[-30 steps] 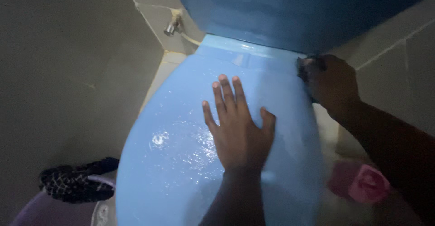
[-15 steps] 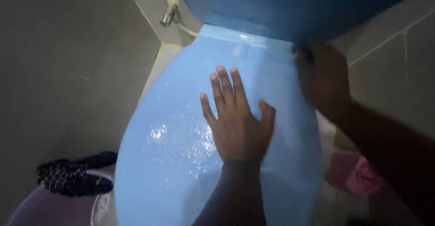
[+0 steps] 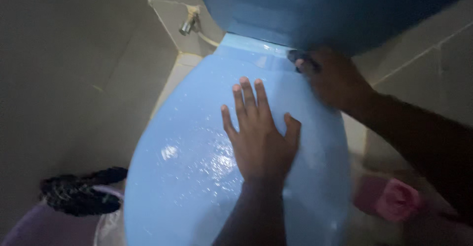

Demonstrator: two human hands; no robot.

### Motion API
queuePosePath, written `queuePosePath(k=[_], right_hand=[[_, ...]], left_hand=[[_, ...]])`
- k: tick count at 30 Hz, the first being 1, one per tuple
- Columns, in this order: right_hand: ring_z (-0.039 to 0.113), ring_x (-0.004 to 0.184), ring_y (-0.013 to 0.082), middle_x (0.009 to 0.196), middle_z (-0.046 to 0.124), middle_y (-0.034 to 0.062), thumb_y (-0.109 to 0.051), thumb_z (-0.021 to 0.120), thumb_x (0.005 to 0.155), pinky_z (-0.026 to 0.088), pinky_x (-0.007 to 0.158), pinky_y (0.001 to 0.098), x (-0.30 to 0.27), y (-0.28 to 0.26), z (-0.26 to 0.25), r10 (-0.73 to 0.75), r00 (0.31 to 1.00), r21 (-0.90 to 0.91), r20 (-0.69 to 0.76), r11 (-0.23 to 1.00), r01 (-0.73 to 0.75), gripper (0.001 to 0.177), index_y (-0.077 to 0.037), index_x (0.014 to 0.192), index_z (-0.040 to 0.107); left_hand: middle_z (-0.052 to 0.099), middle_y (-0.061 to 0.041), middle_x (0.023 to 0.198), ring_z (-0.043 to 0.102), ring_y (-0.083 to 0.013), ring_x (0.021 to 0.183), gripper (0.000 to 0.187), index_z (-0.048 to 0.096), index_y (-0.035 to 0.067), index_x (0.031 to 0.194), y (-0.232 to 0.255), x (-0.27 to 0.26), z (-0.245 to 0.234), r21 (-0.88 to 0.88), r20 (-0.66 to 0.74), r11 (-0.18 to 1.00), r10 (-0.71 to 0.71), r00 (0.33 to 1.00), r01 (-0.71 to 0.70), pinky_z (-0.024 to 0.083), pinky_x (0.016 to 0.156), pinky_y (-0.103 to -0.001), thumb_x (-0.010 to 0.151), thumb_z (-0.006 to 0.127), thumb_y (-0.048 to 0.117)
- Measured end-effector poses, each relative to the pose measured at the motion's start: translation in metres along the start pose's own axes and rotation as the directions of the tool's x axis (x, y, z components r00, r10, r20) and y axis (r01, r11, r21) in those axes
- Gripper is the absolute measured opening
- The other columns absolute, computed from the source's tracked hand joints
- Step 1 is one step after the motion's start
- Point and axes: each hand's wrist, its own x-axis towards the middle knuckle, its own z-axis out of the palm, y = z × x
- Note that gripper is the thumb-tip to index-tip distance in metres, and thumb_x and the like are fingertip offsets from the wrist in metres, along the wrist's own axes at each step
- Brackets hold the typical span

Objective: The person scrubs the inside of a blue toilet bowl with a dark sponge, then closes the lid and wipes the exterior surfaces of the seat and tank. The person repeatedly dips the sponge into a purple bucket of soapy water to clean the toilet components.

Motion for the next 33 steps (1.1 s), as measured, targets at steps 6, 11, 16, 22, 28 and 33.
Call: queuePosePath(k=[6,11,16,22,28,33], right_hand=[[0.070,0.092,0.0347,0.106,0.068,0.0208,-0.034,0.040,0.114,0.052,0.089,0.0501,0.010,-0.015,-0.003,0.210,0.965,-0.144,0.158,0.972,-0.188,0.038,-0.008,0.121,0.066],[0.060,0.097,0.0356,0.107,0.061,0.0218,-0.033,0.046,0.109,0.048,0.087,0.0525,0.041,-0.043,0.044,-0.210,0.977,-0.182,-0.029,0.962,0.201,0.041,0.001,0.109,0.069],[0.058,0.092,0.0329,0.104,0.057,0.0202,-0.036,0.039,0.111,0.048,0.085,0.0519,0.022,-0.033,0.026,-0.090,0.993,-0.131,0.078,0.986,0.100,0.044,-0.002,0.120,0.065],[0.059,0.090,0.0301,0.105,0.058,0.0184,-0.039,0.043,0.108,0.050,0.082,0.0511,0.026,-0.039,0.026,-0.009,0.997,-0.119,0.076,0.993,0.018,0.042,-0.007,0.125,0.065],[0.065,0.089,0.0285,0.100,0.067,0.0180,-0.039,0.043,0.109,0.052,0.085,0.0481,0.095,-0.089,0.075,-0.276,0.951,0.126,0.136,0.957,0.260,0.043,-0.004,0.117,0.065],[0.068,0.085,0.0322,0.097,0.069,0.0192,-0.042,0.040,0.109,0.054,0.081,0.0492,0.069,-0.087,0.045,0.016,0.973,-0.030,0.231,1.000,-0.009,0.045,-0.006,0.122,0.064]], left_hand=[[0.033,-0.024,0.162,0.024,-0.0340,0.154,0.078,0.040,-0.002,0.152,-0.005,0.001,-0.004,-0.094,0.030,0.995,-0.028,0.999,0.031,0.013,0.121,-0.061,0.085,0.060,0.033],[0.038,-0.019,0.162,0.029,-0.0282,0.156,0.060,0.045,0.004,0.150,-0.038,0.016,0.007,-0.096,0.025,0.992,-0.080,0.997,0.082,0.016,0.122,-0.060,0.094,0.053,0.023],[0.040,-0.019,0.160,0.029,-0.0285,0.155,0.055,0.046,0.006,0.151,-0.087,0.040,-0.012,0.097,-0.090,0.972,-0.208,0.974,0.216,0.018,0.124,-0.057,0.100,0.050,0.024],[0.042,-0.019,0.157,0.031,-0.0302,0.151,0.058,0.046,0.005,0.149,-0.080,0.050,-0.015,0.212,-0.056,0.945,-0.241,0.969,0.247,0.019,0.120,-0.059,0.095,0.050,0.026],[0.048,-0.022,0.153,0.038,-0.0332,0.148,0.057,0.047,0.006,0.148,-0.080,0.048,-0.016,0.157,-0.131,0.962,-0.205,0.970,0.225,0.022,0.120,-0.061,0.096,0.052,0.030],[0.048,-0.024,0.152,0.041,-0.0347,0.146,0.057,0.047,0.005,0.148,-0.080,0.049,-0.020,0.159,-0.116,0.962,-0.207,0.971,0.224,0.023,0.118,-0.062,0.097,0.054,0.030]])
